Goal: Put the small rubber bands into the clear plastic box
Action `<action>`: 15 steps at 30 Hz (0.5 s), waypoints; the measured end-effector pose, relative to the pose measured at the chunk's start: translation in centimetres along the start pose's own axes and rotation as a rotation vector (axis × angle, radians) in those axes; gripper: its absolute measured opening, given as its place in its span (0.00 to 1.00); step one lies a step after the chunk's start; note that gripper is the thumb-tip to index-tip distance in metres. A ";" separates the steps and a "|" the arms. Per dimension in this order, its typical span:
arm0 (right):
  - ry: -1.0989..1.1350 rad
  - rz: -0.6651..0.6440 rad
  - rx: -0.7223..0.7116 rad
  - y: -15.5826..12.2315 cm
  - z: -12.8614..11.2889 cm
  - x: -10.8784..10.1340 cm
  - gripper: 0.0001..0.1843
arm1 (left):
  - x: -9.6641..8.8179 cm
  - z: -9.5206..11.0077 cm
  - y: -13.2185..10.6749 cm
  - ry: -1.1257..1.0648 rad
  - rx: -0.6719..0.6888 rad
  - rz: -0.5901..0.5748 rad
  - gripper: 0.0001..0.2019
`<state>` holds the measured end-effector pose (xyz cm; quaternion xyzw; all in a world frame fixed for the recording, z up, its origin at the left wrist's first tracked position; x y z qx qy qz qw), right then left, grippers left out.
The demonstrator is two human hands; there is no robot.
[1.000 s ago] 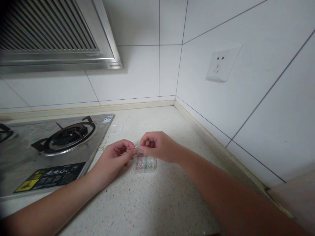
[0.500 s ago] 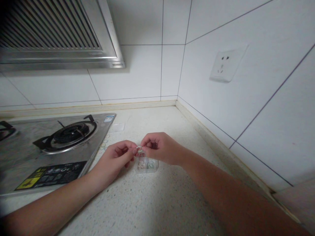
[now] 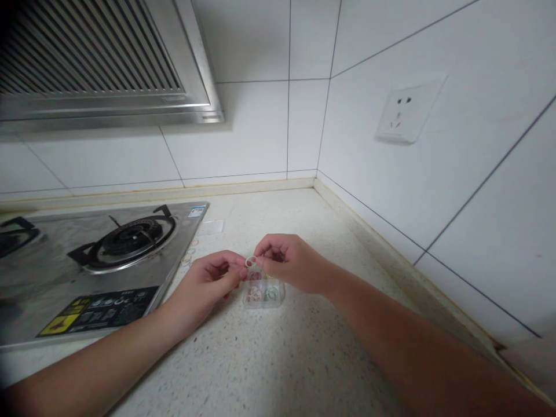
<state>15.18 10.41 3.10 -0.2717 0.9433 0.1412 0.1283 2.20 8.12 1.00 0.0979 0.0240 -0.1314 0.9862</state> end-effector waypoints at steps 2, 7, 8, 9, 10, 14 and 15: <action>0.010 -0.013 -0.001 -0.1 -0.1 0.1 0.09 | -0.1 0.0 0.0 0.000 -0.002 0.008 0.09; 0.025 -0.024 0.012 -0.2 -0.1 0.2 0.08 | -0.1 -0.1 -0.1 -0.019 -0.014 -0.001 0.11; 0.033 -0.024 0.014 -0.2 -0.1 0.2 0.08 | -0.1 -0.1 -0.1 -0.021 -0.013 -0.003 0.11; 0.041 -0.023 0.016 -0.2 -0.1 0.1 0.07 | -0.1 -0.1 -0.1 -0.023 -0.011 -0.006 0.12; 0.048 -0.021 0.019 -0.2 -0.1 0.1 0.07 | -0.1 -0.1 -0.1 -0.025 -0.009 -0.010 0.12; 0.027 -0.030 0.014 -0.3 -0.1 0.1 0.09 | 0.0 -0.2 -0.1 -0.020 -0.002 -0.024 0.12; 0.015 -0.032 0.010 -0.3 -0.1 0.2 0.10 | 0.0 -0.1 -0.1 -0.017 -0.002 -0.023 0.12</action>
Point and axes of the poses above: each hand's wrist, its own y-axis towards the middle knuckle, its own x-axis out of the palm, z = x × y, the point moved 9 cm from there along y, towards the middle knuckle, and after that the axes turned 2 degrees about x, right-handed, at the moved point
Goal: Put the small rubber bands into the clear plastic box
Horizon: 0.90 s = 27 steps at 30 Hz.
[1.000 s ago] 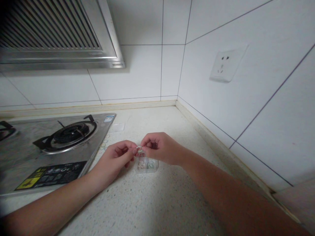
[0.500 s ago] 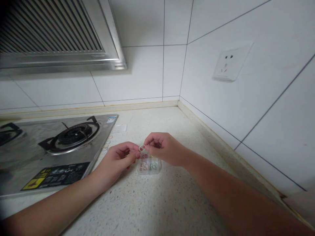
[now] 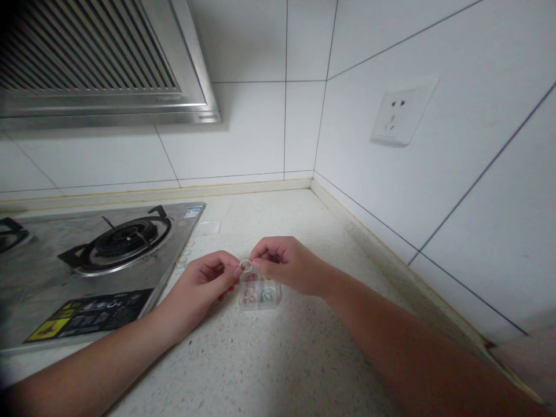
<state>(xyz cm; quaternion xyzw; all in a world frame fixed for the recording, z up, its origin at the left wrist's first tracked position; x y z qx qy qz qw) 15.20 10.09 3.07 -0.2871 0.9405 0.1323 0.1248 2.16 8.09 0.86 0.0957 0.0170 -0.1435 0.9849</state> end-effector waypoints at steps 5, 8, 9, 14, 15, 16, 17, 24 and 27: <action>-0.026 0.009 -0.001 0.0 -0.1 0.0 0.11 | 0.1 0.1 0.0 -0.003 -0.003 0.004 0.12; -0.049 0.013 -0.005 0.0 -0.2 0.0 0.11 | 0.1 0.2 0.0 -0.004 -0.003 0.004 0.12; -0.057 0.014 -0.011 0.0 -0.3 0.0 0.11 | 0.1 0.2 0.0 0.000 -0.004 0.006 0.12; -0.083 0.015 -0.022 0.0 -0.3 0.0 0.10 | 0.2 0.3 -0.1 0.007 -0.005 0.010 0.12; -0.086 0.015 -0.018 0.0 -0.3 0.1 0.10 | 0.2 0.4 -0.1 0.006 -0.005 0.011 0.12; -0.091 0.015 -0.015 0.0 -0.3 0.1 0.10 | 0.2 0.4 -0.1 0.007 -0.005 0.014 0.12; -0.095 0.015 -0.014 0.0 -0.3 0.1 0.09 | 0.2 0.5 -0.1 0.009 -0.007 0.016 0.12; -0.102 0.013 -0.011 -0.1 -0.5 0.4 0.08 | 0.2 0.5 0.0 0.029 0.004 0.012 0.13; -0.102 0.013 -0.001 -0.1 -0.5 0.5 0.07 | 0.2 0.5 0.1 0.036 0.013 0.009 0.12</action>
Point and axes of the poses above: each hand's wrist, its own y-axis towards the middle knuckle, its own x-axis out of the palm, z = x × y, the point moved 9 cm from there along y, towards the middle knuckle, and after that the axes turned 2 degrees about x, right-handed, at the moved point
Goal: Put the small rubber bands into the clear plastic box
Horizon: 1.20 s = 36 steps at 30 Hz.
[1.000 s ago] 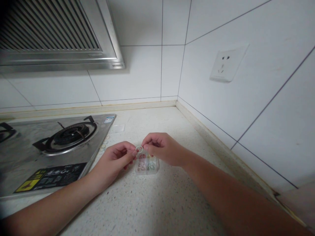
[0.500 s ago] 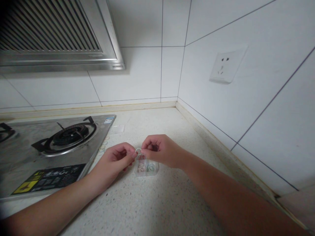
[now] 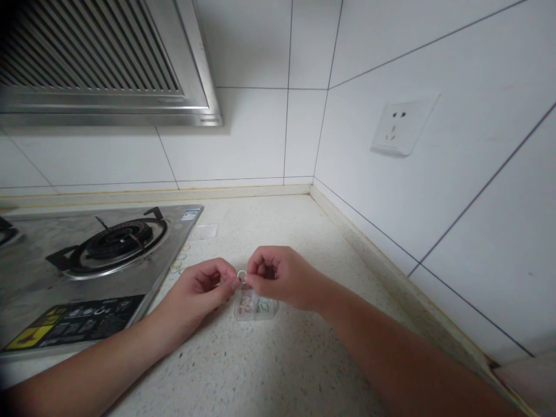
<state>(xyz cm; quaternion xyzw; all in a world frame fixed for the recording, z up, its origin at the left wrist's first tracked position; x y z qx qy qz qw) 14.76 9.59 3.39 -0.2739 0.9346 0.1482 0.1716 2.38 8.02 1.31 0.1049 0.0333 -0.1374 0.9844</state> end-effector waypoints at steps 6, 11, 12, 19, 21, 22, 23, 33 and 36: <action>0.001 0.000 0.009 0.0 0.3 0.2 0.07 | 0.0 0.0 0.1 0.012 -0.005 0.002 0.12; -0.006 0.006 0.010 -0.1 0.3 0.3 0.07 | 0.1 -0.3 0.3 -0.002 0.009 -0.013 0.12; -0.008 0.008 0.012 -0.1 0.3 0.2 0.07 | 0.1 -0.4 0.3 -0.004 0.006 -0.015 0.12; -0.003 0.018 0.024 0.0 0.1 0.1 0.06 | 0.1 -0.5 0.4 -0.026 -0.016 0.003 0.12; 0.005 0.017 0.035 0.0 0.2 0.2 0.07 | 0.1 -0.5 0.4 -0.029 -0.018 0.001 0.12; 0.008 0.017 0.041 0.0 0.3 0.2 0.07 | 0.1 -0.5 0.5 -0.031 -0.019 -0.003 0.12; 0.010 0.017 0.046 0.0 0.3 0.2 0.07 | 0.2 -0.5 0.5 -0.034 -0.021 -0.008 0.12; 0.130 0.015 0.032 0.1 1.0 0.1 0.07 | 0.2 -0.5 0.3 -0.065 -0.030 -0.023 0.12; 0.075 -0.003 0.069 0.1 1.3 0.3 0.08 | 0.2 -0.3 0.4 -0.067 -0.021 -0.027 0.12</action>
Point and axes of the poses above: each hand's wrist, its own y-axis towards the middle knuckle, its own x-axis out of the palm, z = x × y, the point moved 9 cm from there along y, towards the middle knuckle, and after that the axes turned 2 degrees about x, right-handed, at the moved point
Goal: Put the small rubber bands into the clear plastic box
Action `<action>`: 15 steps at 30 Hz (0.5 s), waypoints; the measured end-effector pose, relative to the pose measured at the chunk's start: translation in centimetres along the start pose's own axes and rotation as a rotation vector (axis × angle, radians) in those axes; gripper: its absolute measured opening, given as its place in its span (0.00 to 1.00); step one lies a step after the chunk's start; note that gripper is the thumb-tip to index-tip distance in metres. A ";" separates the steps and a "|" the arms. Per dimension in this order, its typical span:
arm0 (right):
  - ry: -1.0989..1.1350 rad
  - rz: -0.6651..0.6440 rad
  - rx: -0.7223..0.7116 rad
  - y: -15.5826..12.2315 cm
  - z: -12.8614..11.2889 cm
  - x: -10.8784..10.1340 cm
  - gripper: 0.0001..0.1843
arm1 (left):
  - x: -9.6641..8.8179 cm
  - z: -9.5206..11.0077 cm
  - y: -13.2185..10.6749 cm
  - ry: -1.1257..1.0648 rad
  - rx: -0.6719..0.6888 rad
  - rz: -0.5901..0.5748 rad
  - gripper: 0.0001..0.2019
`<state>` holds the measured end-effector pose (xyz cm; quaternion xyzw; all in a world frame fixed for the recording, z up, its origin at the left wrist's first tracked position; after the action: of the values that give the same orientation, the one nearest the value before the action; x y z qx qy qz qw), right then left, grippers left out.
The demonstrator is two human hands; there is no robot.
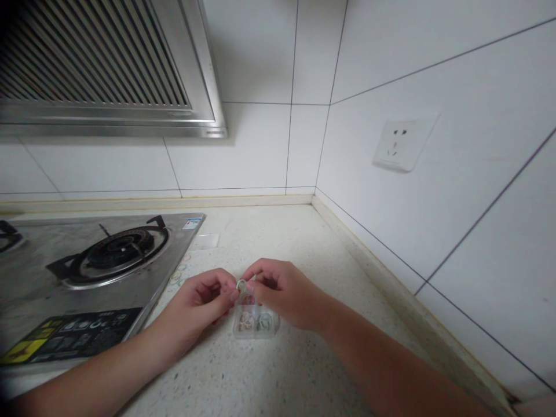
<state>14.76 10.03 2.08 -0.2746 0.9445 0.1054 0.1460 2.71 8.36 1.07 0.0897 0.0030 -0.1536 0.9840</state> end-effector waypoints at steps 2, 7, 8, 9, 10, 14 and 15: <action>-0.028 -0.013 0.007 -0.1 -0.1 0.2 0.09 | 0.0 0.0 0.0 -0.003 -0.005 -0.005 0.12; -0.052 0.037 -0.032 -0.1 -0.8 -0.3 0.10 | -0.1 -0.1 -0.1 0.009 0.015 0.000 0.12; -0.052 0.049 -0.036 -0.1 -0.8 -0.4 0.10 | -0.2 -0.1 -0.1 0.012 0.019 0.004 0.12; -0.050 0.055 -0.041 -0.1 -0.9 -0.5 0.11 | -0.2 -0.1 -0.1 0.013 0.022 0.006 0.12; -0.043 0.058 -0.043 -0.1 -0.9 -0.5 0.11 | -0.3 -0.1 -0.1 0.012 0.024 0.007 0.12; -0.007 0.066 -0.043 -0.1 -1.0 -0.6 0.12 | -0.3 -0.1 0.0 0.000 0.029 0.013 0.12; 0.000 0.072 -0.044 -0.2 -1.1 -0.6 0.12 | -0.3 0.0 0.0 -0.003 0.032 0.013 0.12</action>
<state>15.10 9.88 3.26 -0.2435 0.9512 0.1316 0.1362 2.41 8.47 1.05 0.1050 -0.0017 -0.1473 0.9835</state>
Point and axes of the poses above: each hand's wrist, its own y-axis towards the middle knuckle, its own x-axis out of the palm, z = x × y, the point moved 9 cm from there along y, towards the middle knuckle, and after that the axes turned 2 degrees about x, right-handed, at the moved point
